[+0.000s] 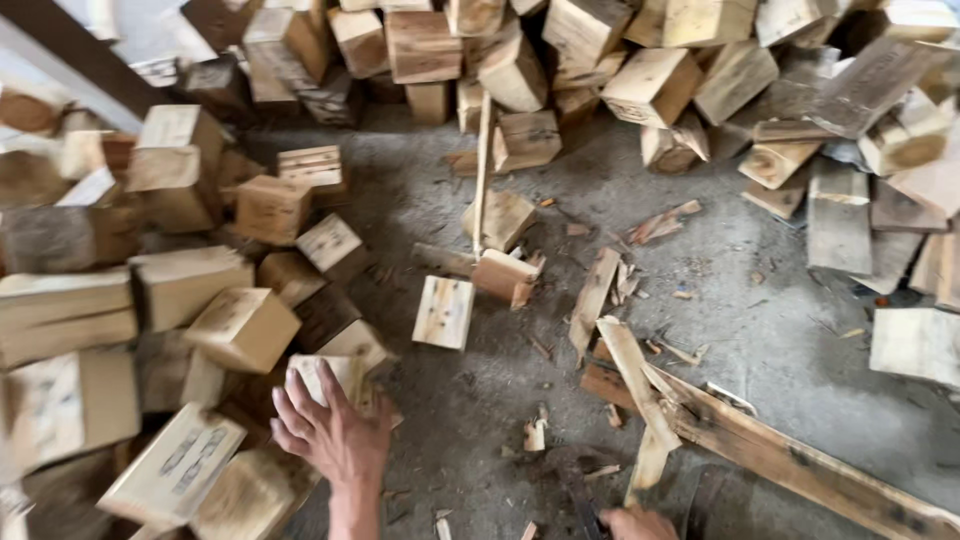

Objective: The person repeatedly picks up small wooden blocks from a pile and uses a hammer to strike them, splitting them into smaller pieces. The person handles the blocks one at a time, striking them on the floor and discarding the split pieces.

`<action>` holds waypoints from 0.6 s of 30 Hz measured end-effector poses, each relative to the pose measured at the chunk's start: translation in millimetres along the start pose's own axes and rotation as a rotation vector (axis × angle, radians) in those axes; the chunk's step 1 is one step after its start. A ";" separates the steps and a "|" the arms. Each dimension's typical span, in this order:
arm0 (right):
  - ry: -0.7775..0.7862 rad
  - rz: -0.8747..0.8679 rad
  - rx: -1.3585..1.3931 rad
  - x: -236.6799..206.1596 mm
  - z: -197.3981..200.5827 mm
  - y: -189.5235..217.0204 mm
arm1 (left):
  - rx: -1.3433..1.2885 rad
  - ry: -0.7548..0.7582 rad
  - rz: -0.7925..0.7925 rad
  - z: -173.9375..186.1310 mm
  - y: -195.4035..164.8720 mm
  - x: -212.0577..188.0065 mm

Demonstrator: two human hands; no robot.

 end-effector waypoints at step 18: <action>-1.621 0.291 0.267 0.7 597.1 92.3 | -0.014 0.000 -0.183 -79.7 24.6 6.1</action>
Point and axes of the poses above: each hand's wrist, its own x-axis towards the middle knuckle, its own z-axis out of the back of the hand, y = z × x, the point moved 5 cm from there along x, towards the middle knuckle, and after that the axes turned 11 degrees about y, right-handed, at the moved point
